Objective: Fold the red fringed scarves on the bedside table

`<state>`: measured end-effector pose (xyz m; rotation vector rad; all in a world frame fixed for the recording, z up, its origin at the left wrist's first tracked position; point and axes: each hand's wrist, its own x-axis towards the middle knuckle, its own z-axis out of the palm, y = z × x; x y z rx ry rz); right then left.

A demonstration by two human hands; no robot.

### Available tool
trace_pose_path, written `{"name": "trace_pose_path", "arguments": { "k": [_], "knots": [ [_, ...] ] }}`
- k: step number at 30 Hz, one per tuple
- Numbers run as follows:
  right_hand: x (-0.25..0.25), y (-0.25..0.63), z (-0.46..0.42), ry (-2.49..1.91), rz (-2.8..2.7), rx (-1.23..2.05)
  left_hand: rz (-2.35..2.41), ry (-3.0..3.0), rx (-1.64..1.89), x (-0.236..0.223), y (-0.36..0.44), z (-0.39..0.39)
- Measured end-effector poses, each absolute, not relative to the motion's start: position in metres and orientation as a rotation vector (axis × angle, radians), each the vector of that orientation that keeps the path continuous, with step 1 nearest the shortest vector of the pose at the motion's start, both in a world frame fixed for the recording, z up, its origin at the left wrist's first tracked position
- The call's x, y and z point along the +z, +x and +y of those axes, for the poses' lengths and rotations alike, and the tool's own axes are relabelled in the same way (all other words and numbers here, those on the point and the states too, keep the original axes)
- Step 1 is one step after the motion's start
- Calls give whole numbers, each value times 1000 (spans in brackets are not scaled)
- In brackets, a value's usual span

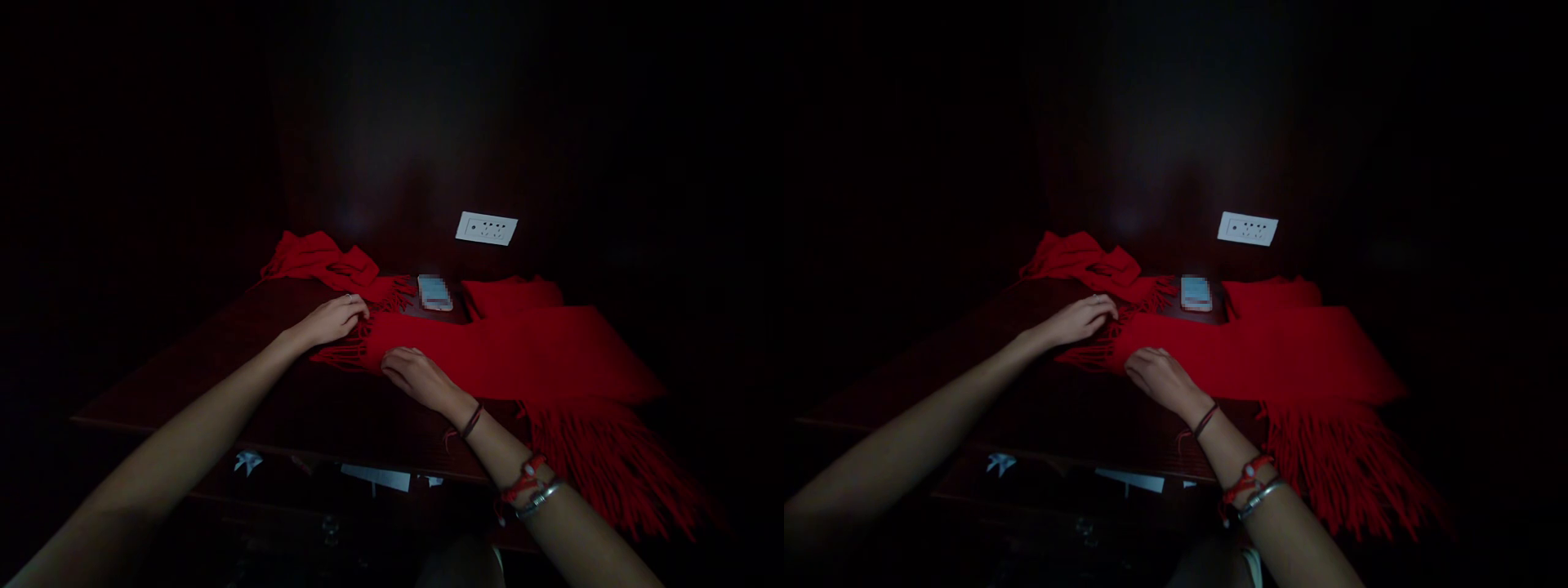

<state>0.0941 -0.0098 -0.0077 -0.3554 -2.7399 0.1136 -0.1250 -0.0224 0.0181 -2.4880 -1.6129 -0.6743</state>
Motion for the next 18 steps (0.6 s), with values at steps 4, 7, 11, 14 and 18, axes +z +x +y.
{"name": "trace_pose_path", "arguments": {
  "k": [4,7,11,14,18],
  "knots": [
    [-10,95,-7,-355,-2712,162,-1673,-2360,-842,5,-118,-5],
    [-11,96,-6,-346,-2696,193,-1807,-2365,-838,5,-116,18],
    [-12,97,-5,-342,-2668,221,-1697,-2564,-685,14,-108,49],
    [-13,97,-5,-331,-2651,241,-1665,-2780,-401,16,-101,63],
    [-15,97,-4,-316,-2635,256,-1695,-2884,-261,14,-99,69]
  ]
}}
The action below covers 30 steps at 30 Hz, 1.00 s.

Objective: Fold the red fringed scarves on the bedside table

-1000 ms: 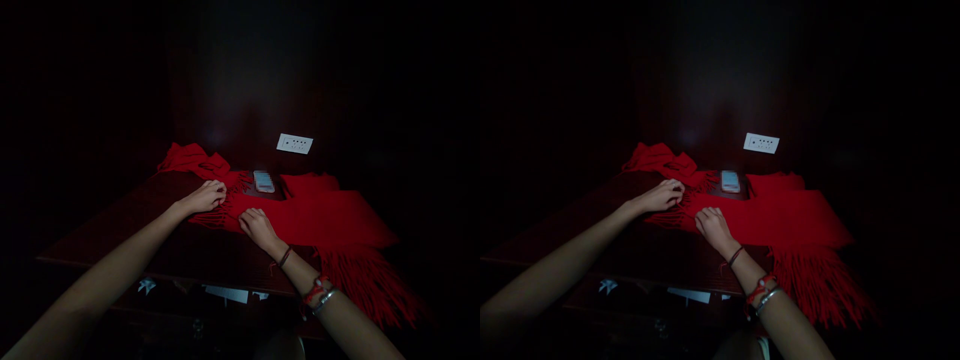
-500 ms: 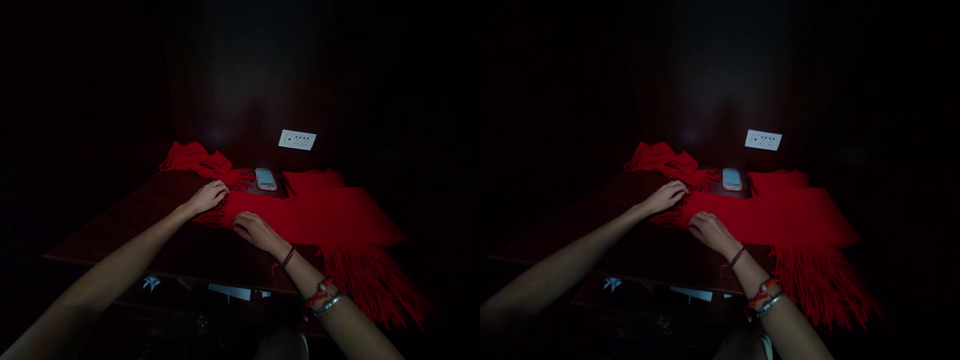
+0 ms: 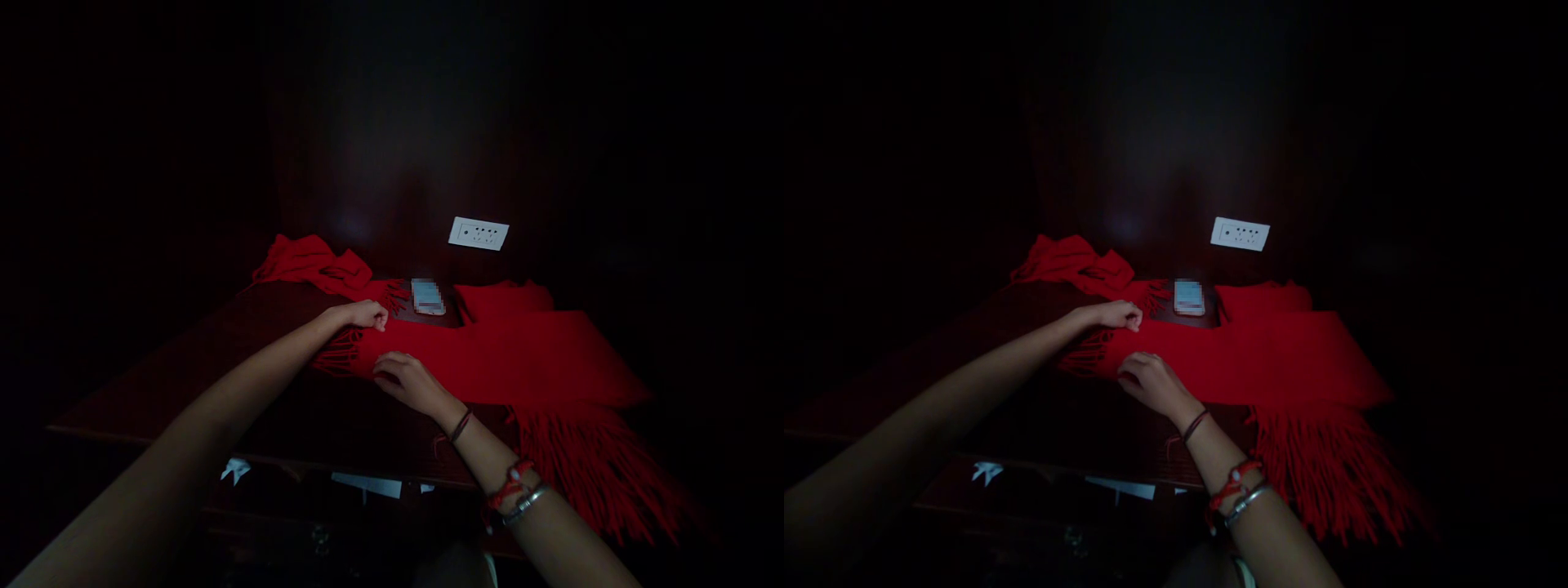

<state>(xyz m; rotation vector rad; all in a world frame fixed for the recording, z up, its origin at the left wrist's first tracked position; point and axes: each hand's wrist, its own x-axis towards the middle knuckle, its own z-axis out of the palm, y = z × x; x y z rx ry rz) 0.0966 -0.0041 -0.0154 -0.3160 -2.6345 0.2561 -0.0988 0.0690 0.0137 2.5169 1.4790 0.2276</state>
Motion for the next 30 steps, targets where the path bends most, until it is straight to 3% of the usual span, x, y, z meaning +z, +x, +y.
{"name": "trace_pose_path", "arguments": {
  "k": [10,16,21,25,30],
  "knots": [
    [-15,95,-4,-320,-2676,182,1560,2652,367,24,-100,75],
    [-11,96,-6,-359,-2679,193,1728,2785,342,3,-100,62],
    [-12,98,-4,-387,-2645,206,1801,2774,549,-10,-101,34],
    [-12,101,1,-424,-2602,213,1554,2677,248,-10,-103,9],
    [-11,108,6,-479,-2655,135,1583,2520,-11,-10,-105,-3]
  ]
}}
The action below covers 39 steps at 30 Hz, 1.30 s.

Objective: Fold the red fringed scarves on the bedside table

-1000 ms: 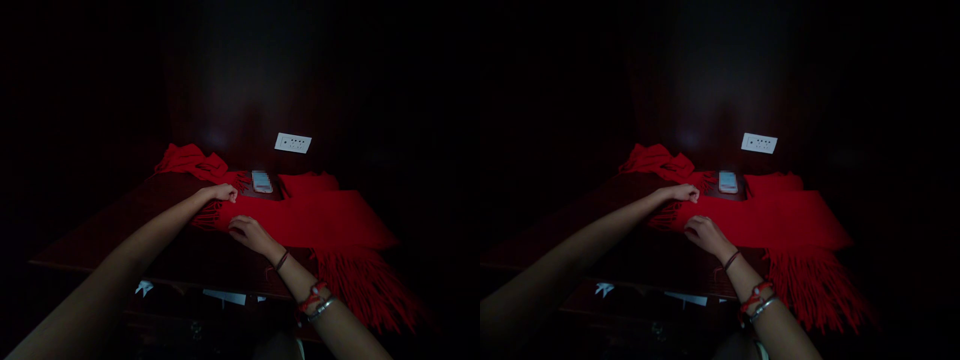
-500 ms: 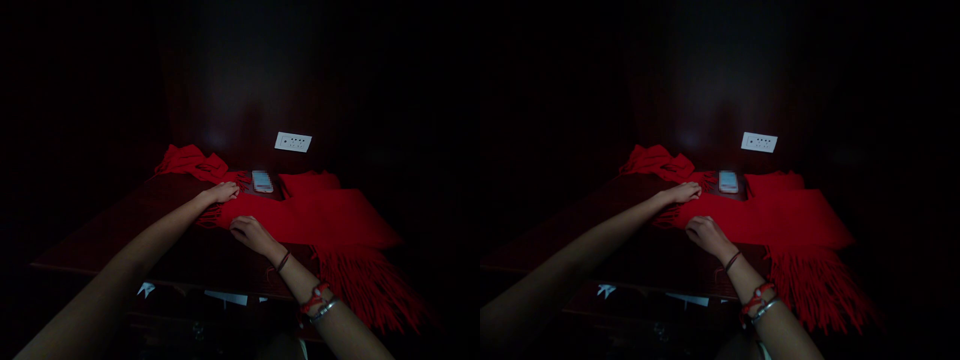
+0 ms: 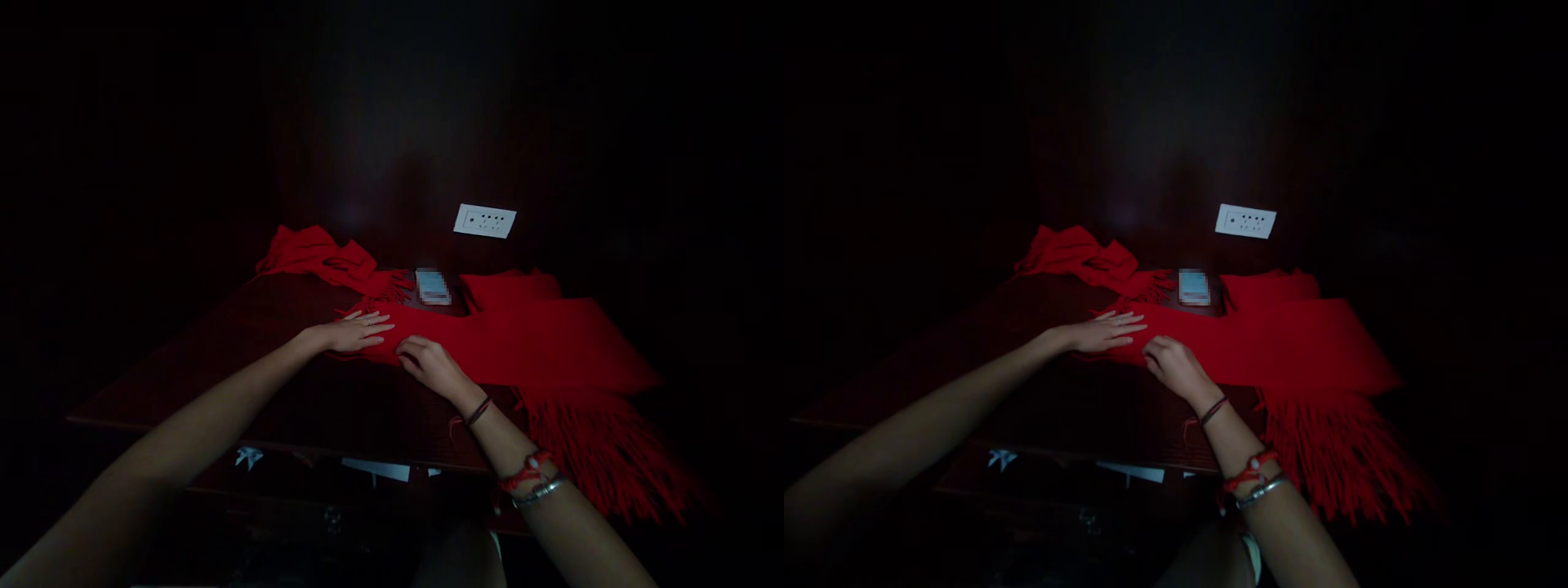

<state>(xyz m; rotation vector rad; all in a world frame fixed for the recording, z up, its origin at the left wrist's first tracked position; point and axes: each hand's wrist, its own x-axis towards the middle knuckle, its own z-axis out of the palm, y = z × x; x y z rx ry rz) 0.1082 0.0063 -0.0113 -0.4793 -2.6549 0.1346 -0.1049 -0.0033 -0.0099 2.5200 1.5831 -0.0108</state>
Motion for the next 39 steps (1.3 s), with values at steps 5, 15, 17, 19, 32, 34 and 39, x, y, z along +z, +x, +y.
{"name": "trace_pose_path", "arguments": {
  "k": [5,15,17,19,32,34,39],
  "knots": [
    [-8,111,5,-410,-2743,-95,1569,2707,82,-3,-105,-8],
    [7,149,-9,-606,-2837,-214,1331,2929,83,23,-86,-37],
    [12,174,-11,-685,-2834,-226,1353,2922,72,22,-86,-35],
    [16,196,-12,-778,-2832,-245,1338,2901,80,20,-87,-31],
    [-7,204,2,-1032,-2529,-208,1386,2826,280,4,-92,-19],
    [-10,207,5,-1004,-2469,-104,1407,2878,305,8,-75,-26],
    [-9,210,5,-1039,-2433,11,1545,3039,330,8,-10,-30]
  ]
}}
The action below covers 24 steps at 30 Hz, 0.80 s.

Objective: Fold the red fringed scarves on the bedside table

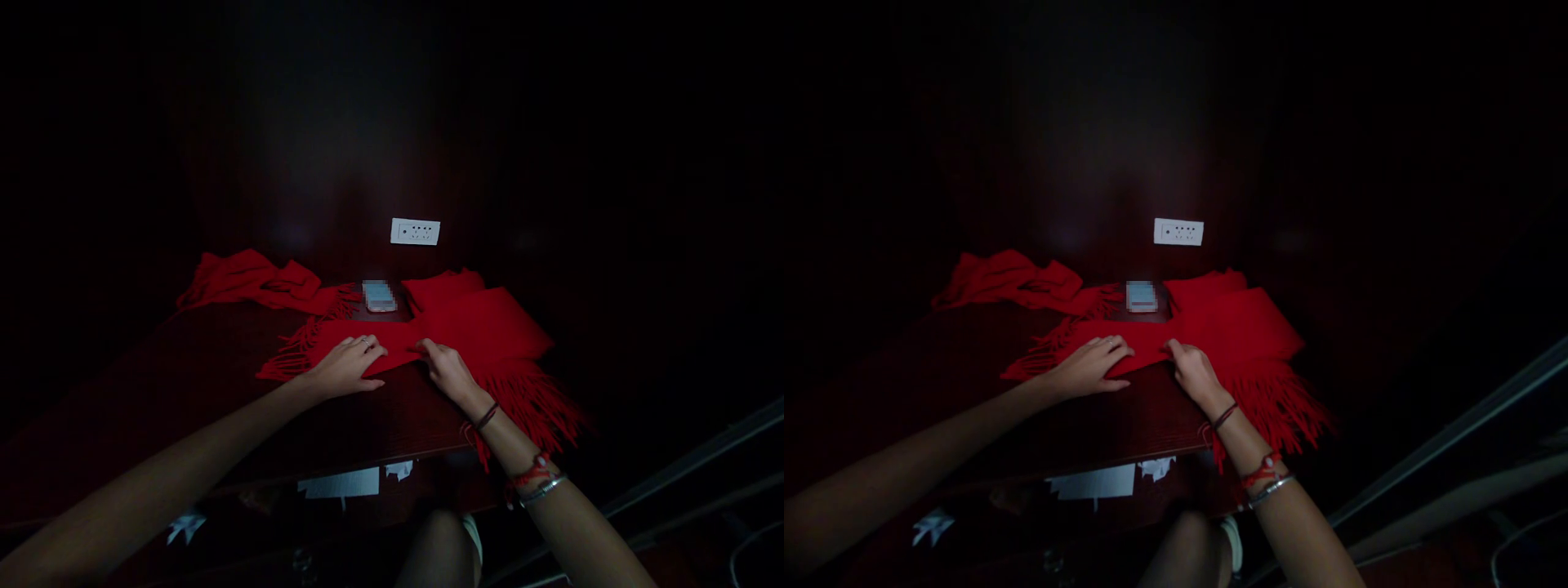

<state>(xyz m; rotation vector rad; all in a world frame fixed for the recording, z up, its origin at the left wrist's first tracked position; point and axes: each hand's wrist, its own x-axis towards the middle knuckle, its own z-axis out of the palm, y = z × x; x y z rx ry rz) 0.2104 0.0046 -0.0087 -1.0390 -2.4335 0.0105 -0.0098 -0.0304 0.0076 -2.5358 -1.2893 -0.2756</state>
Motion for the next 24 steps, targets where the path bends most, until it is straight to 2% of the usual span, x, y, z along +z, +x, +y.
{"name": "trace_pose_path", "arguments": {
  "k": [3,8,24],
  "knots": [
    [-7,211,4,-1101,-2437,-57,-1235,-2522,-247,2,11,-25],
    [-4,214,5,-1033,-2423,-230,-1248,-2573,-263,-3,0,-19],
    [-5,218,5,-964,-2531,-326,-1170,-2685,-155,8,-16,-29]
  ]
}}
